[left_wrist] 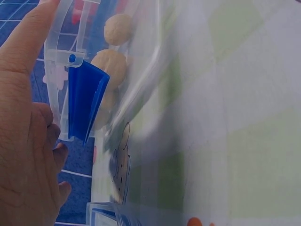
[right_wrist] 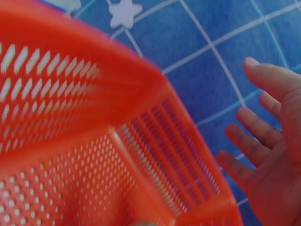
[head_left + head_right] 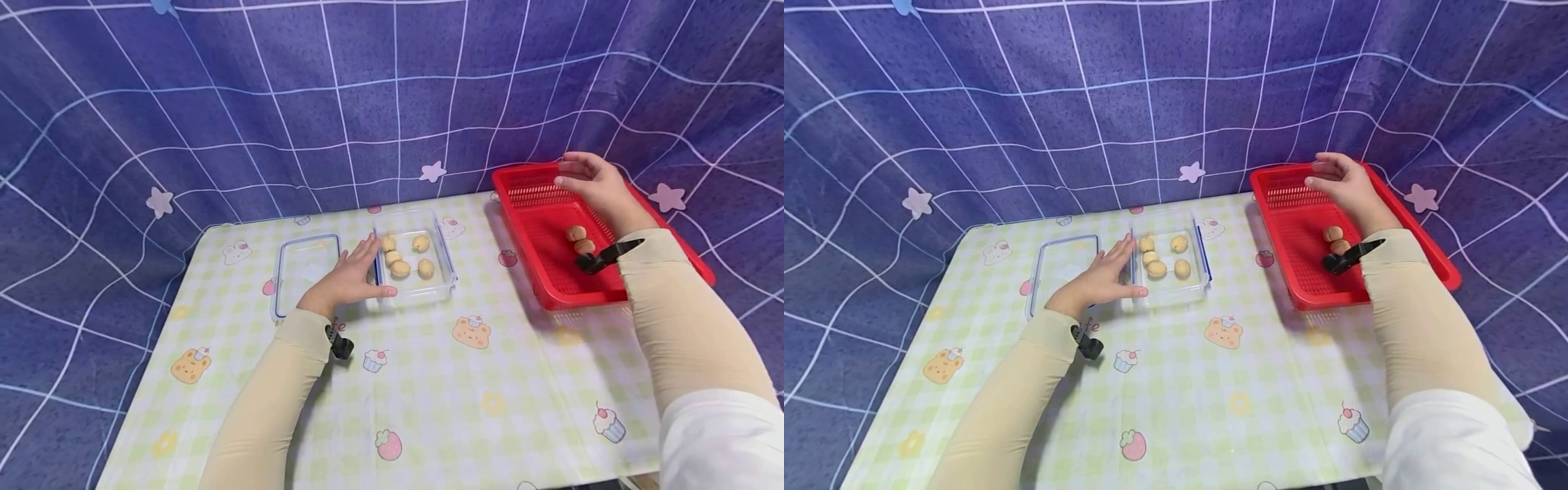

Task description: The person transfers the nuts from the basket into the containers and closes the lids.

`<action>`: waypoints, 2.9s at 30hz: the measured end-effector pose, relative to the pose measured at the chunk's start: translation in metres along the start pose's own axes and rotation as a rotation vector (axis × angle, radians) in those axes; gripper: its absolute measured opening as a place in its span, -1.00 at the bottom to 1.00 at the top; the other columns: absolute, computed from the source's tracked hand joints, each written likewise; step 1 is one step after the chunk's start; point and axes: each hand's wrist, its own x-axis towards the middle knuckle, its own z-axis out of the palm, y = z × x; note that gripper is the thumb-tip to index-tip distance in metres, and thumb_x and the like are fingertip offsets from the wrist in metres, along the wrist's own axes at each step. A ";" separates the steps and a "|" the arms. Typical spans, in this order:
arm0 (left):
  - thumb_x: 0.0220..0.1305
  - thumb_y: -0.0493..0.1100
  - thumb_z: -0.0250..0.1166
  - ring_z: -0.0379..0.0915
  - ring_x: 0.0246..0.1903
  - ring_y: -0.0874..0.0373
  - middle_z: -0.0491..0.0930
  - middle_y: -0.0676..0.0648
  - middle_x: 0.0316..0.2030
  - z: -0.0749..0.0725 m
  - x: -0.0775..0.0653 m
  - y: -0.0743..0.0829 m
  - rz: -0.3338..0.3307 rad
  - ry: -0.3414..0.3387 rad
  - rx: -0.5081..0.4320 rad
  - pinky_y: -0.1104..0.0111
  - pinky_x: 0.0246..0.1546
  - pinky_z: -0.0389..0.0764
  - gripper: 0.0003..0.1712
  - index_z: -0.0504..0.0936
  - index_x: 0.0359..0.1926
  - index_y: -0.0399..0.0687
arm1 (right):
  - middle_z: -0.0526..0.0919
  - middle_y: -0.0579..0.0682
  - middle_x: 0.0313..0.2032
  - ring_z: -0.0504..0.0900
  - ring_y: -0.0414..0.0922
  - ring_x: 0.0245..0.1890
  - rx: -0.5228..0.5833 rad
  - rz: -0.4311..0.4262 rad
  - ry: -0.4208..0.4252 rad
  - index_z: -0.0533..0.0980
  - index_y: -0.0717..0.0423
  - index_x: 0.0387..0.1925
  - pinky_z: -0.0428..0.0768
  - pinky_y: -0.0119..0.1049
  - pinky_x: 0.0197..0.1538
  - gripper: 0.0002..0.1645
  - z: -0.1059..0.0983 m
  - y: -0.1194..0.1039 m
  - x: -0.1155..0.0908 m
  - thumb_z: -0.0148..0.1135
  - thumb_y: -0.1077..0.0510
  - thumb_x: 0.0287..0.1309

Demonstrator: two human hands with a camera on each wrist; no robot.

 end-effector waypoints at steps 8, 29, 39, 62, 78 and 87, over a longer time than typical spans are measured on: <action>0.09 0.58 0.25 -0.48 0.58 0.04 -0.43 -0.07 0.62 0.001 -0.001 0.001 0.003 0.000 -0.020 -0.13 0.51 -0.37 0.42 -0.37 0.63 0.07 | 0.41 -0.08 0.27 0.53 -0.41 0.04 -0.124 0.097 -0.085 0.23 -0.14 0.48 0.48 -0.63 -0.02 -0.21 -0.020 0.036 -0.002 0.31 0.24 0.31; 0.11 0.58 0.24 -0.42 0.59 -0.03 -0.39 -0.11 0.62 -0.002 -0.002 0.001 0.011 0.011 0.010 -0.18 0.50 -0.30 0.42 -0.34 0.63 -0.01 | -0.05 0.48 0.47 0.06 0.33 0.43 -0.339 0.300 -0.222 -0.40 0.19 0.58 0.05 0.19 0.50 0.26 -0.031 0.064 -0.003 0.33 0.12 0.29; 0.10 0.59 0.24 -0.52 0.58 0.11 -0.49 0.04 0.60 -0.002 -0.004 0.003 -0.012 -0.007 -0.028 -0.15 0.51 -0.37 0.41 -0.36 0.63 0.06 | 0.12 0.55 0.33 0.29 0.30 0.23 -0.468 0.331 -0.330 -0.38 0.37 0.54 0.30 0.09 0.39 0.25 -0.037 0.073 -0.007 0.35 0.17 0.26; 0.10 0.57 0.26 -0.42 0.59 -0.01 -0.40 -0.08 0.62 -0.002 -0.004 0.003 0.008 0.007 -0.008 -0.17 0.51 -0.32 0.41 -0.31 0.63 -0.01 | 0.62 -0.06 -0.41 0.57 -0.20 -0.48 -0.581 0.311 -0.440 0.43 0.60 0.01 0.60 -0.38 -0.41 -0.51 -0.053 0.083 -0.005 0.34 0.27 0.21; 0.11 0.54 0.28 -0.42 0.59 0.02 -0.40 -0.06 0.62 -0.002 -0.005 0.005 0.001 0.009 -0.005 -0.15 0.51 -0.31 0.41 -0.31 0.63 -0.02 | 0.68 0.28 -0.16 0.54 -0.21 -0.32 -0.668 0.219 -0.404 0.46 0.58 0.11 0.56 -0.47 -0.29 -0.43 -0.052 0.073 -0.005 0.36 0.18 0.26; 0.11 0.57 0.25 -0.41 0.59 0.02 -0.41 -0.04 0.62 -0.002 -0.005 0.004 -0.001 0.006 -0.003 -0.15 0.51 -0.30 0.41 -0.32 0.63 0.00 | 0.72 0.16 -0.17 0.51 -0.37 -0.33 -0.628 0.198 -0.337 0.44 0.58 0.17 0.50 -0.58 -0.25 -0.36 -0.051 0.072 -0.001 0.35 0.14 0.28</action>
